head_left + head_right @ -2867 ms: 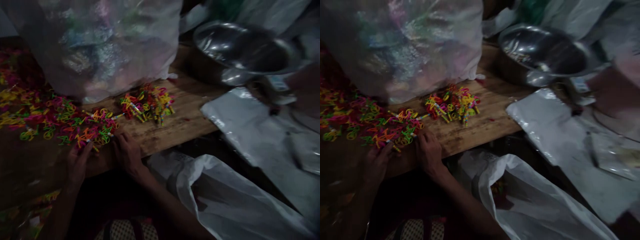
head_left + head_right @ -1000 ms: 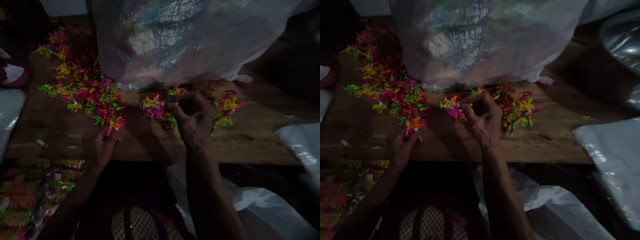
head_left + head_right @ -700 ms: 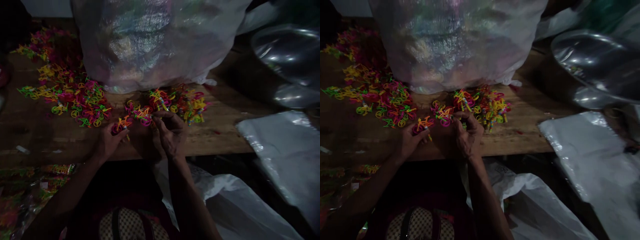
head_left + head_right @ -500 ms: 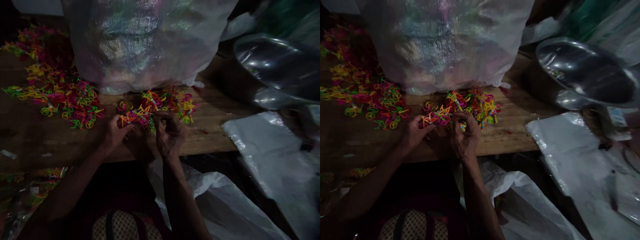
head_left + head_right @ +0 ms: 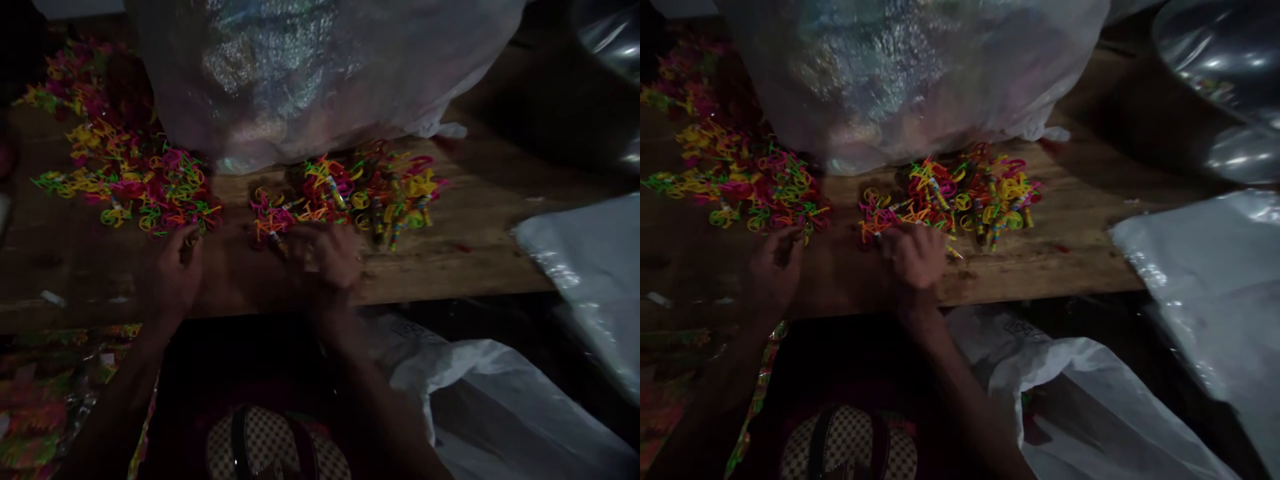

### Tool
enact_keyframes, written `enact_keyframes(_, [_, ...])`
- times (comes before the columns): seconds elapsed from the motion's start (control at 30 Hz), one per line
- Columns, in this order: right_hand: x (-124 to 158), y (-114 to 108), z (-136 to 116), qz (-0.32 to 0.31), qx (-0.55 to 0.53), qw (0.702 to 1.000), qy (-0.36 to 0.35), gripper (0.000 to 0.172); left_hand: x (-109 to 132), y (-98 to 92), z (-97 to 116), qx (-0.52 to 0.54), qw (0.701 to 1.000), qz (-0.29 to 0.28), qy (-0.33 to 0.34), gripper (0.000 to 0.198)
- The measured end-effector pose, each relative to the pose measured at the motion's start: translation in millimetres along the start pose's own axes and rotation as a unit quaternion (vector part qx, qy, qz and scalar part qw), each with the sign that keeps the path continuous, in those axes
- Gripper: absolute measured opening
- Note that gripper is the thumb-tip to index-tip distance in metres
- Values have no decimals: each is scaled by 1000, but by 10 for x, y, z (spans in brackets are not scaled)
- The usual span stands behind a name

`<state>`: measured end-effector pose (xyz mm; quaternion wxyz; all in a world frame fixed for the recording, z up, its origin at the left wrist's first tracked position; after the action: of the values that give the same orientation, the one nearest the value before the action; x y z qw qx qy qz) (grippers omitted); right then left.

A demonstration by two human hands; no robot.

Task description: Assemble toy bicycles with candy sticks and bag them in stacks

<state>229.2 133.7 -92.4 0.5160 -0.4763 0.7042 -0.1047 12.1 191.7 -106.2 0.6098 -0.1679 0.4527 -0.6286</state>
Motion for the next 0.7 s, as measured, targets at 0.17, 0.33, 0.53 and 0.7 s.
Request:
enact_keyframes(0.17, [102,553,-348,-202,-26,979,7,23,55,-41,-138,-107,994,-18,30,20])
enact_keyframes(0.33, [158,678,-107,-226,-21,972,54,26,41,-40,-186,-103,994,-20,27,22])
enact_keyframes(0.53, [173,595,13,-195,-31,979,47,25,227,-214,-291,-23,999,9,19,25])
enact_keyframes(0.7, [70,672,-108,-224,-25,974,10,24,315,-312,-318,-59,997,46,16,24])
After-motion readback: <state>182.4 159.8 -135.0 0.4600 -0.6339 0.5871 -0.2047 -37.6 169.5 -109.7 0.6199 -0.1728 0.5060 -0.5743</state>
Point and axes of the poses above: each hand's wrist, its own x-axis away from the middle knuckle, its own y-axis out of the palm, z = x × y, the point moved 5 cm from there along -x, towards the middle knuckle, and after that the axes turned 11 degrees about -z, right-handed, at the moved point
